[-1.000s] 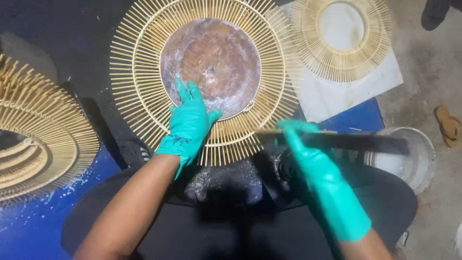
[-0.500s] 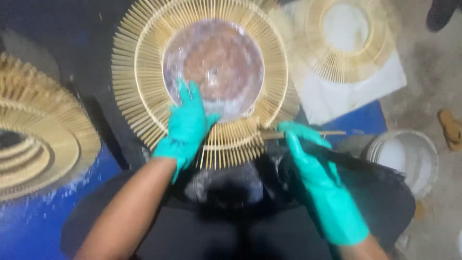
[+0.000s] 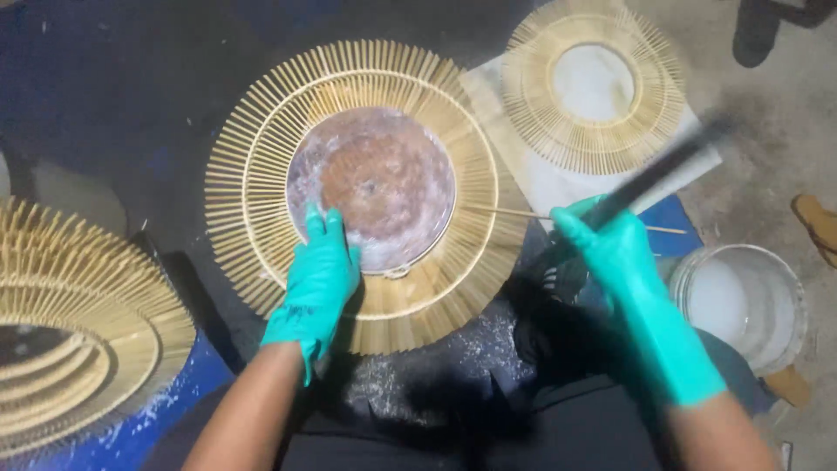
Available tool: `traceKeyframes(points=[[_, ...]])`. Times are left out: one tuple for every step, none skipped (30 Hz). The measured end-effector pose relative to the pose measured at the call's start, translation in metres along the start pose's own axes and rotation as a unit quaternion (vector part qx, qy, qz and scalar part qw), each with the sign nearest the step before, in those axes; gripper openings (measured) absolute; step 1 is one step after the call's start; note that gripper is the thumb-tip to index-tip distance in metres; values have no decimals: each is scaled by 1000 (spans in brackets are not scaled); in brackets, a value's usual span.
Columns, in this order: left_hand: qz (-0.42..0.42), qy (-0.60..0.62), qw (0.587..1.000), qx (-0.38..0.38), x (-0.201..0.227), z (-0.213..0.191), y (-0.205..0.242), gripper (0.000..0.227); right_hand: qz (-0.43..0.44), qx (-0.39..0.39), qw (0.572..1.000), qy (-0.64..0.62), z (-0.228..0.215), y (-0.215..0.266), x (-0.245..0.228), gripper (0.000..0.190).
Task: The recorder is assembling and inspecting circular bamboo furniture components, using a metal tool to secure or adjust the bamboo sticks.
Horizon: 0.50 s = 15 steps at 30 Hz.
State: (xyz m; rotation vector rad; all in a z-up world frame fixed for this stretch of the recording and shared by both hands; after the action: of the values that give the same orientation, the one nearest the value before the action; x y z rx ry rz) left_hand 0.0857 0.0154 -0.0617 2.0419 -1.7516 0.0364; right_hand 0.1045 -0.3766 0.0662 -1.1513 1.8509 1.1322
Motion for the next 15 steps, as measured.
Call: traceKeyframes(points=[[2, -1, 1000, 3, 9, -13, 0, 91, -2, 2, 1000, -2, -1, -12, 6, 25], [-31, 14, 999, -23, 11, -19, 0, 99, 33, 28, 999, -2, -6, -24, 19, 27], [-67, 27, 996, -54, 10, -23, 4, 107, 74, 52, 996, -1, -10, -33, 35, 30], [-67, 25, 996, -56, 5, -17, -2, 107, 77, 52, 996, -2, -9, -41, 43, 30], [-47, 21, 998, -41, 2, -13, -5, 117, 101, 46, 994, -4, -6, -47, 56, 28], [-27, 17, 999, -27, -1, -10, -8, 127, 126, 40, 991, -6, -3, -53, 70, 27], [-28, 13, 999, -32, 1, -13, -8, 127, 132, 39, 990, -8, 0, -55, 75, 27], [-21, 13, 999, -26, 4, -19, -8, 132, 124, 25, 992, 20, 5, -58, 78, 28], [-13, 14, 1000, -18, 8, -26, -10, 136, 113, 12, 992, 47, 10, -63, 78, 29], [-14, 11, 1000, -21, 5, -24, -12, 136, 118, 10, 992, 46, 16, -64, 81, 29], [-14, 7, 1000, -22, 2, -23, -14, 137, 88, 12, 994, 68, 19, -65, 78, 29], [-14, 4, 1000, -23, -1, -22, -15, 137, 58, 13, 994, 90, 23, -66, 74, 30], [-15, 3, 1000, -24, -5, -20, -18, 137, 59, 12, 994, 90, 28, -68, 77, 30], [9, 7, 1000, -4, -3, -23, -20, 137, 70, -9, 994, 81, 36, -69, 82, 29], [32, 11, 999, 15, -3, -26, -21, 137, 83, -30, 993, 73, 44, -68, 88, 29]])
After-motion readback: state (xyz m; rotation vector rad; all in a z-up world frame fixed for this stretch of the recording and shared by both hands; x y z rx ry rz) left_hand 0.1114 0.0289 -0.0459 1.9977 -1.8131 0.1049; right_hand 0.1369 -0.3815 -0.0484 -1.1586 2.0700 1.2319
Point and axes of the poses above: each hand's wrist, its own y-axis away from the middle knuckle, its own z-axis out of the palm, x = y × z, the point moved 10 cm from there along -y, towards the middle knuckle, and after that the axes turned 7 degrees about -y, right-handed, at the moved point
